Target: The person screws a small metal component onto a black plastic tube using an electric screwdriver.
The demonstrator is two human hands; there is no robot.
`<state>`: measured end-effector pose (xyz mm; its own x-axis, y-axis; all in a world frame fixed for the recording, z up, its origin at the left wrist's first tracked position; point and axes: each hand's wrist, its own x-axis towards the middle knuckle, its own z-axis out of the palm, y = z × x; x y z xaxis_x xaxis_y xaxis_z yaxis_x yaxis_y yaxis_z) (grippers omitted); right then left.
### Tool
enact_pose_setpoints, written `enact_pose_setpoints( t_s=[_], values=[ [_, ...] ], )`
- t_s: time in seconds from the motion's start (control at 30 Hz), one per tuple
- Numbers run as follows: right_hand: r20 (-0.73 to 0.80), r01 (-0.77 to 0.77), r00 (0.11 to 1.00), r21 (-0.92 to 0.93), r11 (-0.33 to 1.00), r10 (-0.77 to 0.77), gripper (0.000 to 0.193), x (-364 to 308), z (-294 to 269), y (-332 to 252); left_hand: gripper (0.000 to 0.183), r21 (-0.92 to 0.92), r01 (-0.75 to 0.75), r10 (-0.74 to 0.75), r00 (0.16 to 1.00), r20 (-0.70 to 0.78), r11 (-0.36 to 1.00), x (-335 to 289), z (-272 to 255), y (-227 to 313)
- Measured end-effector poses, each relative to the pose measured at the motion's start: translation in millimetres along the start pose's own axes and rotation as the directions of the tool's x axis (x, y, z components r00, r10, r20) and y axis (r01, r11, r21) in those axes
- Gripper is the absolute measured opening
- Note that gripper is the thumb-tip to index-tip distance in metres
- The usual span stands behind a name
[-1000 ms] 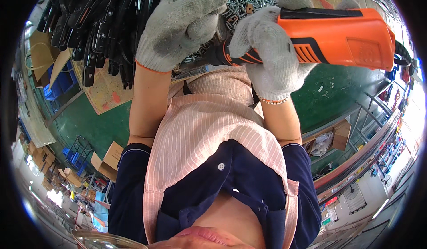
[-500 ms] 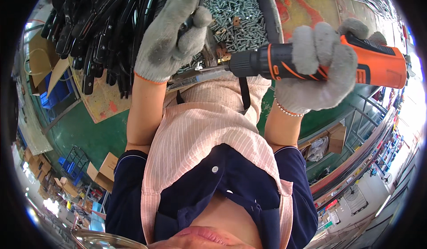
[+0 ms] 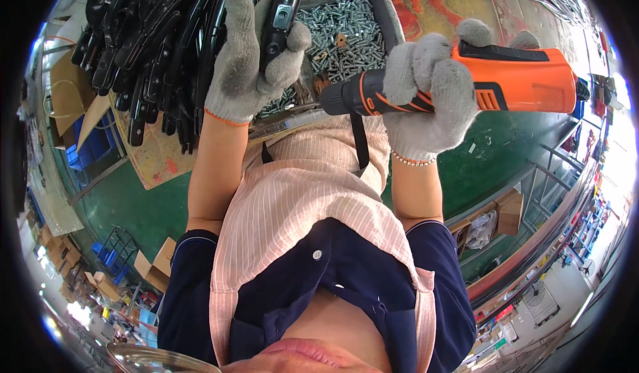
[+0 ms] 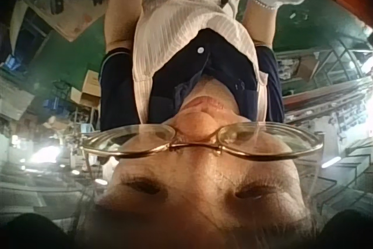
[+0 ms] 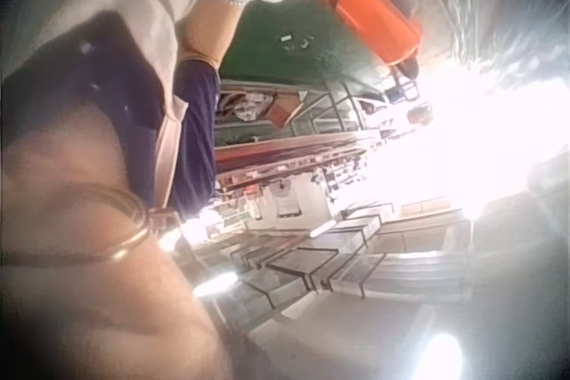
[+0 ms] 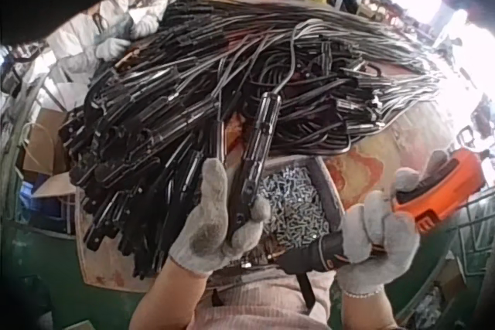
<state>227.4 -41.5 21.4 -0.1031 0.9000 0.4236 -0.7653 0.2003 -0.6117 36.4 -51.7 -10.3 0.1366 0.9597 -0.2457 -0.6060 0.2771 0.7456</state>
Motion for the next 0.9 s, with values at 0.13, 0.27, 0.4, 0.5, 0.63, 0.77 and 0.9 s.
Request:
enact_pose_setpoints(
  t_s=[0.13,0.27,0.4,0.5,0.63,0.77,0.9],
  values=[
    [-0.142,0.032,0.989,0.027,0.999,-0.028,0.040,-4,0,0,0.064,-0.376,0.163,-0.199,0.978,-0.059,0.912,8,0,2],
    [-0.059,0.039,0.998,0.065,0.997,-0.035,0.040,0,-3,-4,0.069,-0.205,0.052,-0.044,0.998,0.042,0.977,2,-6,-4],
    [-0.168,0.209,0.968,0.141,0.968,-0.184,0.038,14,5,-24,0.092,0.064,0.047,-0.043,0.996,-0.074,0.997,-1,5,-3],
    [-0.083,0.098,0.993,0.264,0.960,-0.079,0.027,25,10,-41,0.093,0.082,0.085,-0.076,0.991,-0.108,0.993,-4,8,-2],
    [0.028,0.114,0.992,0.212,0.970,-0.123,0.026,36,10,-52,0.091,0.101,0.134,-0.116,0.980,-0.165,0.986,-6,11,-1],
    [0.041,0.185,0.981,0.095,0.978,-0.190,0.026,39,13,-51,0.088,0.107,0.149,-0.127,0.974,-0.188,0.983,-7,15,3],
    [0.094,0.157,0.983,0.028,0.987,-0.159,0.027,40,17,-47,0.085,0.094,0.165,-0.143,0.968,-0.204,0.982,-6,14,3]
  ],
)
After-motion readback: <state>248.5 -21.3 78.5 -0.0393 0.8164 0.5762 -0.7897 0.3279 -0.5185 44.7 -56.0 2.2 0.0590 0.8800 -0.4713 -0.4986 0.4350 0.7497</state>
